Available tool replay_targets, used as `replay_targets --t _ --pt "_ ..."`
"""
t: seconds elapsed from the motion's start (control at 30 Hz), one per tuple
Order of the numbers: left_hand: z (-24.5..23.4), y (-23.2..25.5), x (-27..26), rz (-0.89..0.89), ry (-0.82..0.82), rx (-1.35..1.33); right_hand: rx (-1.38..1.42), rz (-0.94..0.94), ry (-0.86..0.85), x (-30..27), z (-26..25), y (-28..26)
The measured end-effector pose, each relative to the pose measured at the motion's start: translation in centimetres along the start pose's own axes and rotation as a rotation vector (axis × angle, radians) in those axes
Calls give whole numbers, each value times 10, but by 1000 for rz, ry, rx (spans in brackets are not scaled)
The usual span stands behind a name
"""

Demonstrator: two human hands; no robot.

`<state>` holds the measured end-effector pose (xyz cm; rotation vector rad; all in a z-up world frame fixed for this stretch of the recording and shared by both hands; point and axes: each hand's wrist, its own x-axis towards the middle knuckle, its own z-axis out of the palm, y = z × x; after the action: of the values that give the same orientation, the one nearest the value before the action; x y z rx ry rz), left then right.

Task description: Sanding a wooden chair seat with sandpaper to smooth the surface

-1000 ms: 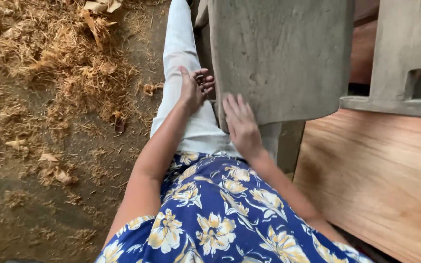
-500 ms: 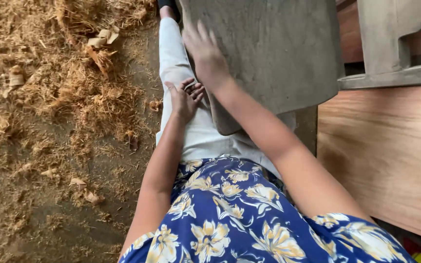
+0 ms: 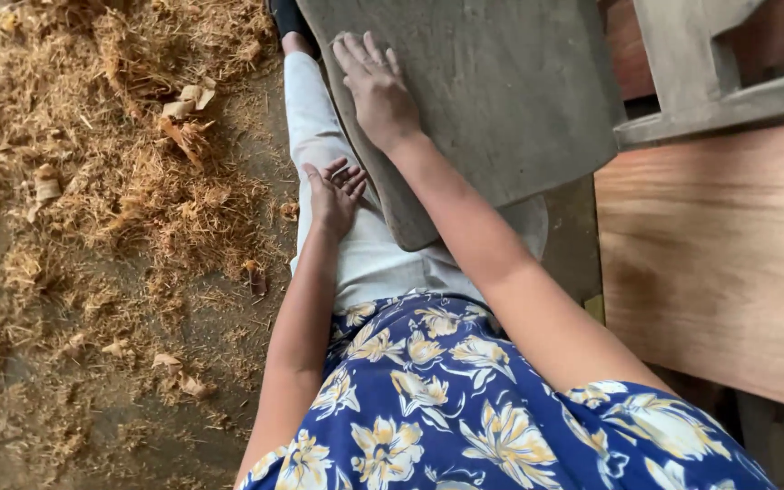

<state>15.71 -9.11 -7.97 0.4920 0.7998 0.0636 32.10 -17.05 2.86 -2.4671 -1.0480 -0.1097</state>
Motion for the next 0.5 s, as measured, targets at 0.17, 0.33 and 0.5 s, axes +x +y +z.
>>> replay_targets --t 0.17,0.33,0.5 --pt "5 -11 10 24 5 190 -21 -132 31 -135 -86 -32" --pt "-22 -14 24 0 -22 150 -83 -71 -48 -163 -81 -24" --pt "3 1 2 16 3 169 -20 36 7 -20 -39 -15"
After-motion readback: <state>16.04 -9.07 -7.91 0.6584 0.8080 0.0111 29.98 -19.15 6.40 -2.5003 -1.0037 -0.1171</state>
